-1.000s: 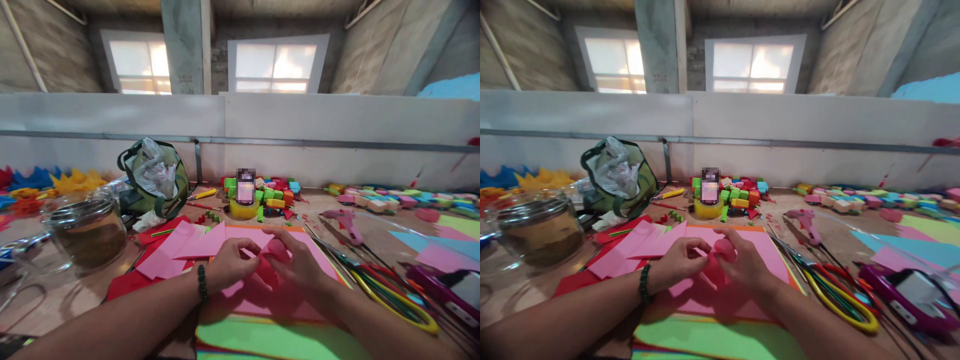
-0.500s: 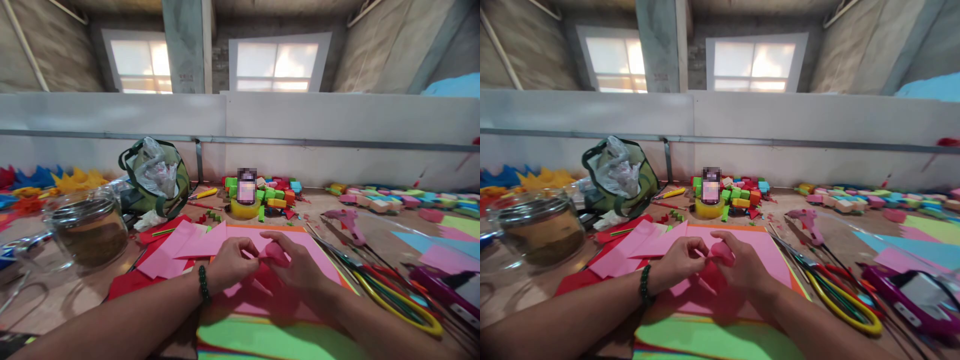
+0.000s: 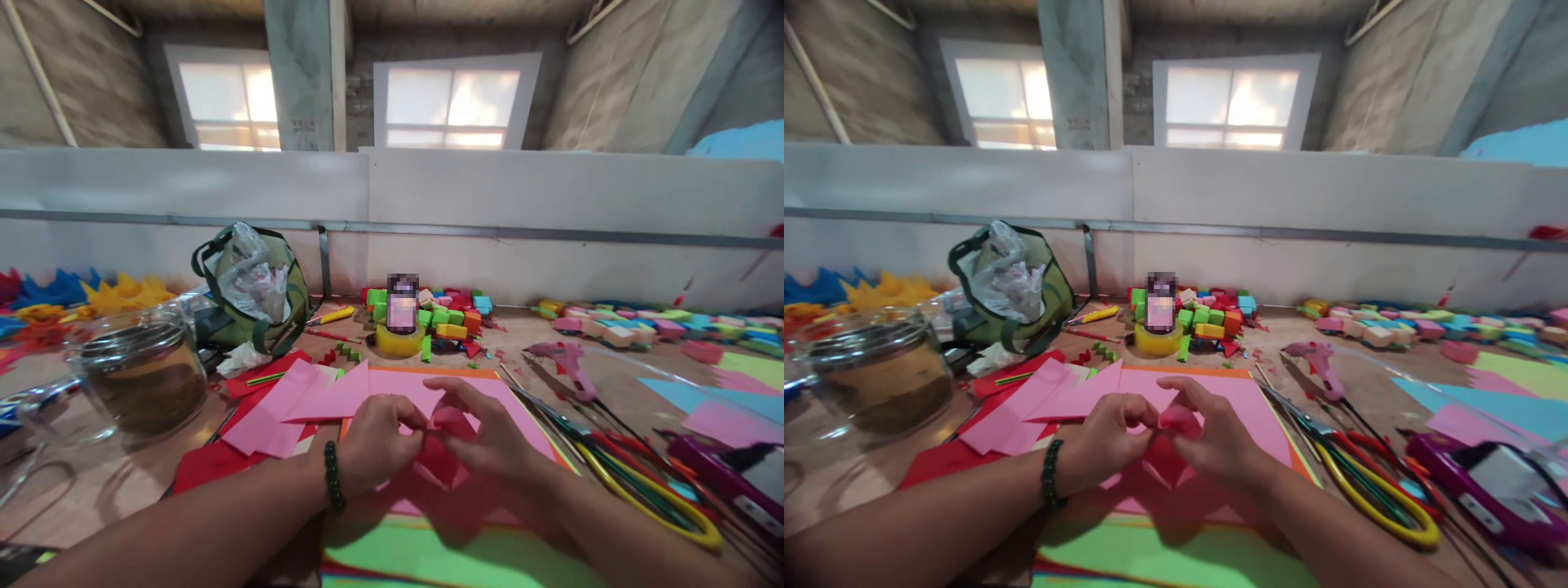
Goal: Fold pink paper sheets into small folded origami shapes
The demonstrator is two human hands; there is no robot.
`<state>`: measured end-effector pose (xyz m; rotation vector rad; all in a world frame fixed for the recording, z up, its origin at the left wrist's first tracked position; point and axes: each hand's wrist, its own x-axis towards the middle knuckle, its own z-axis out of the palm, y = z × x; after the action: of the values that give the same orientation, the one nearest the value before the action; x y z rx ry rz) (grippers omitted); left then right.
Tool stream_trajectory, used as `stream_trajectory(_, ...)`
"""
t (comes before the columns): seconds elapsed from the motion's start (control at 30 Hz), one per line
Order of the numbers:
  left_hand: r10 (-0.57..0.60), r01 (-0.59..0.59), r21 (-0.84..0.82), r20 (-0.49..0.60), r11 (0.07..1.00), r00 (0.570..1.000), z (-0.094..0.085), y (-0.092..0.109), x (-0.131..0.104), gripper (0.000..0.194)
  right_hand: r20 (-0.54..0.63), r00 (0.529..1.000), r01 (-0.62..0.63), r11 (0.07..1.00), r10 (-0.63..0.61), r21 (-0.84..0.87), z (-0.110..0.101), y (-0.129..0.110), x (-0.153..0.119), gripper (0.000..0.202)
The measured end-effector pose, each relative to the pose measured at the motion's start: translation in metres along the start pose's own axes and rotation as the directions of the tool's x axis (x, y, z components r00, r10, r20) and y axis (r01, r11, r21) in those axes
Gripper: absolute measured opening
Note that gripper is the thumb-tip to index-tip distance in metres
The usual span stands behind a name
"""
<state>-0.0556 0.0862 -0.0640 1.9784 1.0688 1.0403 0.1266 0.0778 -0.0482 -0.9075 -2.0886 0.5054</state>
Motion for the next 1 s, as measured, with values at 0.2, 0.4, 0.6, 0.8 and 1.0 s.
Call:
stream_trajectory(0.2, 0.057, -0.057, 0.024, 0.022, 0.998, 0.998, 0.002, -0.005, 0.0, 0.021, 0.034, 0.999, -0.003, 0.998, 0.001, 0.065, -0.002, -0.009, 0.001, 0.048)
stream_trajectory(0.4, 0.089, -0.092, 0.055, 0.05, 0.994, 0.995, 0.003, 0.0, -0.003, 0.015, 0.05, 0.998, -0.034, 0.995, 0.029, 0.098, -0.001, -0.013, -0.002, 0.055)
stream_trajectory(0.6, 0.077, -0.085, 0.081, 0.103, 0.993, 0.992, 0.002, 0.004, -0.005, 0.016, 0.02, 1.0, -0.022, 0.983, 0.018, 0.18, -0.003, -0.021, -0.003, 0.048)
stream_trajectory(0.8, 0.107, -0.108, 0.006, 0.034, 0.994, 0.994, 0.003, 0.006, -0.006, 0.013, -0.077, 0.995, -0.041, 0.946, 0.069, 0.323, -0.003, -0.02, -0.005, 0.038)
stream_trajectory(1.0, 0.079, -0.078, -0.046, 0.027, 0.996, 0.997, -0.001, 0.003, -0.002, 0.012, -0.211, 0.973, -0.013, 0.937, 0.092, 0.348, -0.005, -0.016, -0.001, 0.032)
